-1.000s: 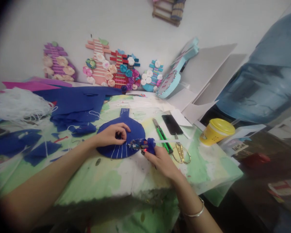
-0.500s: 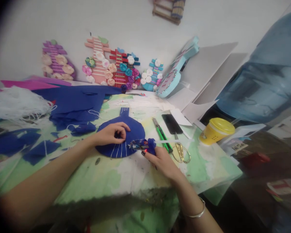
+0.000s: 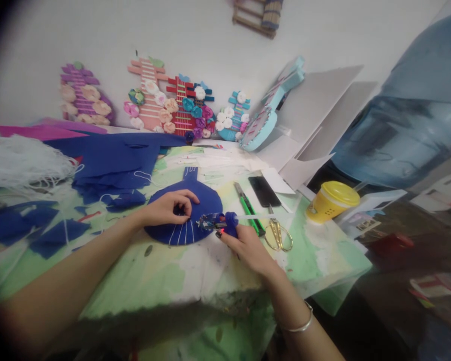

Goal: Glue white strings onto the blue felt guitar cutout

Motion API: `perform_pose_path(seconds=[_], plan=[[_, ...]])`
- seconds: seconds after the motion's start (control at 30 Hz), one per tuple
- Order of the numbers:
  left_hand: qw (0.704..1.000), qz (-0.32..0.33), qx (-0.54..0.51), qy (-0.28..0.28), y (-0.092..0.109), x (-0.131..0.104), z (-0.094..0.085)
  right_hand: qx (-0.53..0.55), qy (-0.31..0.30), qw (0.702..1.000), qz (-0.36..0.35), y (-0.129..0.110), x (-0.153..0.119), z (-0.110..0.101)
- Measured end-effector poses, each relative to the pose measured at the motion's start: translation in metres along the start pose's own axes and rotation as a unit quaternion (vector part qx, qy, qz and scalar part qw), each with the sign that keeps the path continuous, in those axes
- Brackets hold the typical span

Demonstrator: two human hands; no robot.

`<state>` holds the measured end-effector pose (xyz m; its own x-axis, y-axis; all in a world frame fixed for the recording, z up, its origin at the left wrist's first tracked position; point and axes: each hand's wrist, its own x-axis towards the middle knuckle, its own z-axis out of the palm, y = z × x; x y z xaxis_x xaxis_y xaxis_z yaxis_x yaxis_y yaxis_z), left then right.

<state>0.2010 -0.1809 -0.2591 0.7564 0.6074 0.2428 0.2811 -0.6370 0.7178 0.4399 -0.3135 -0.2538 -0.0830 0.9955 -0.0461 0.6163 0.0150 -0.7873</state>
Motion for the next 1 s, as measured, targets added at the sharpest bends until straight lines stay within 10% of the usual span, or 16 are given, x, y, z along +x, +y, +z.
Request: perform_pose_path(seconds=[1.0], plan=[[0.999, -0.022, -0.017, 0.029, 0.003, 0.003, 0.007, 0.096, 0.021, 0.995, 0.011, 0.013, -0.013, -0.003]])
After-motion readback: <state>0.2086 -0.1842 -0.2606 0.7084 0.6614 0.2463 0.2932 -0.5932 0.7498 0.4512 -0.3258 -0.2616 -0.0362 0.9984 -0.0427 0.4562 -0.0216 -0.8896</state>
